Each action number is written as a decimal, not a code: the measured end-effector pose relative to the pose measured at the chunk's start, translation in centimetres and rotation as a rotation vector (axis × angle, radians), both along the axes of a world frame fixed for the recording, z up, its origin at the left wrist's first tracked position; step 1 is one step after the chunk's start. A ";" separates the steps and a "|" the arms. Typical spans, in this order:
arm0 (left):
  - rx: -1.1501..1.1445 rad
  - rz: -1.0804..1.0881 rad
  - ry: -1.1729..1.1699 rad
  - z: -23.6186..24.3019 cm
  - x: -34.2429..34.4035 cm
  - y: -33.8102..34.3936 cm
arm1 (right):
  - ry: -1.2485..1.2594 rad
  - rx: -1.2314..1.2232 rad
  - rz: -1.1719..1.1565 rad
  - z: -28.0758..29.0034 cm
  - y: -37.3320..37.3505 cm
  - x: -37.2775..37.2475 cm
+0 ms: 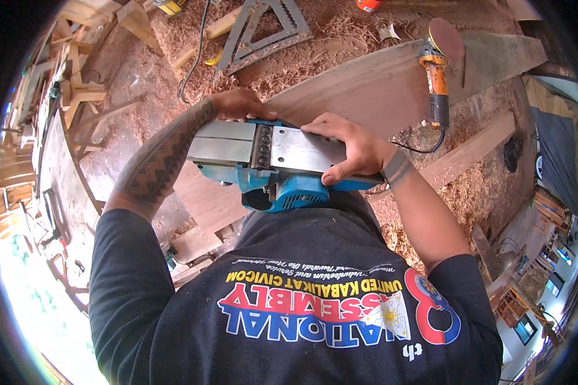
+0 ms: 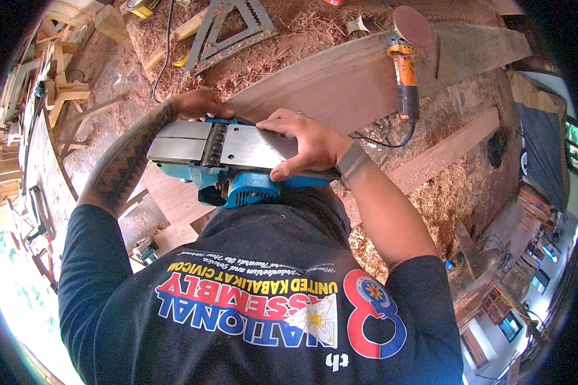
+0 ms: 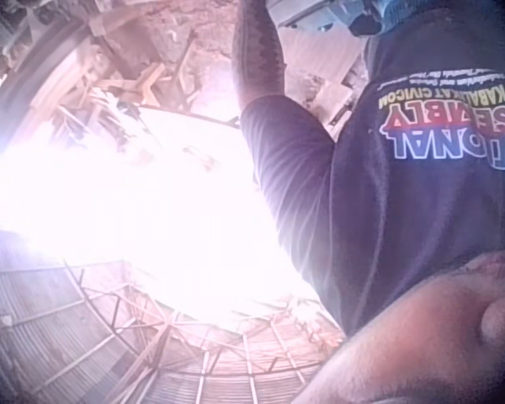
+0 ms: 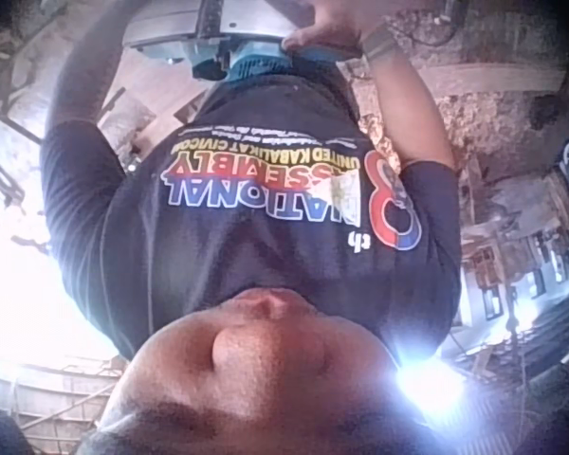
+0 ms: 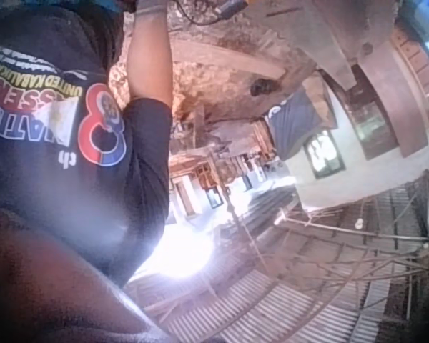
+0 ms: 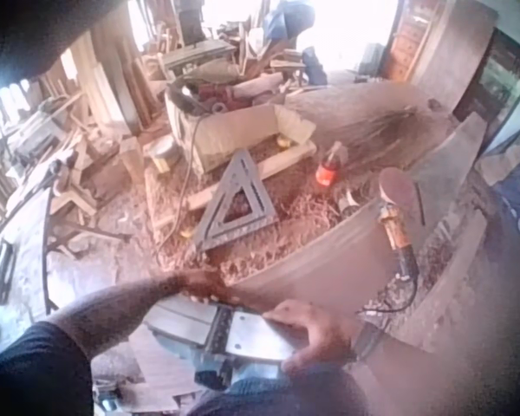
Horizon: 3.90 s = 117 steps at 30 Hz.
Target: The person holds and adjusts the bottom of a power planer by hand, then grips the tool with both hands to move it across the surface of a long wooden plank.
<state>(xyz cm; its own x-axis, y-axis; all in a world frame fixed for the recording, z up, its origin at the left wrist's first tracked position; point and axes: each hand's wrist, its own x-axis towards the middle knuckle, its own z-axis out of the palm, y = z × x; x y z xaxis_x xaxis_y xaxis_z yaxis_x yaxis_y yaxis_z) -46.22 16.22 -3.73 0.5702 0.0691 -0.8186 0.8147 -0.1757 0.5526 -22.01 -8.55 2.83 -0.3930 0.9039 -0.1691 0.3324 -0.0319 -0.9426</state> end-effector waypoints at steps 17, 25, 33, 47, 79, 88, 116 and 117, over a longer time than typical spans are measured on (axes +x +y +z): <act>0.086 -0.079 -0.004 -0.7 -0.2 0.2 | -0.011 -0.019 0.007 0.2 0.3 -0.1; 0.108 -0.144 -0.047 -0.5 0.1 0.2 | 0.008 -0.036 -0.003 0.3 0.1 -0.1; 0.098 -0.097 -0.018 0.7 0.3 0.0 | -0.018 -0.009 0.012 0.3 0.2 -0.1; 0.057 -0.034 0.006 0.1 0.2 0.0 | -0.026 -0.043 0.011 0.3 0.2 -0.1; 0.142 -0.152 -0.035 0.6 0.7 -0.4 | -0.020 -0.008 0.023 0.0 0.5 0.0; 0.074 -0.123 0.015 -0.7 0.7 -0.4 | -0.013 0.058 0.045 -0.5 0.8 0.3; 0.095 -0.149 -0.123 -0.8 0.1 0.0 | -0.097 0.265 0.161 0.1 4.2 -5.2; 0.074 -0.133 -0.125 -0.6 0.1 -0.1 | -0.097 0.265 0.162 0.2 4.2 -5.2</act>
<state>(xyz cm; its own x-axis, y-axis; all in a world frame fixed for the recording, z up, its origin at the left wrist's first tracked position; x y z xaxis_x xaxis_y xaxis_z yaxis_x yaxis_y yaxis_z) -46.12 16.15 -4.28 0.6754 0.0436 -0.7362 0.7073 -0.3211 0.6298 -27.25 -4.30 3.01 -0.5286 0.8486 0.0201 0.4019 0.2710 -0.8747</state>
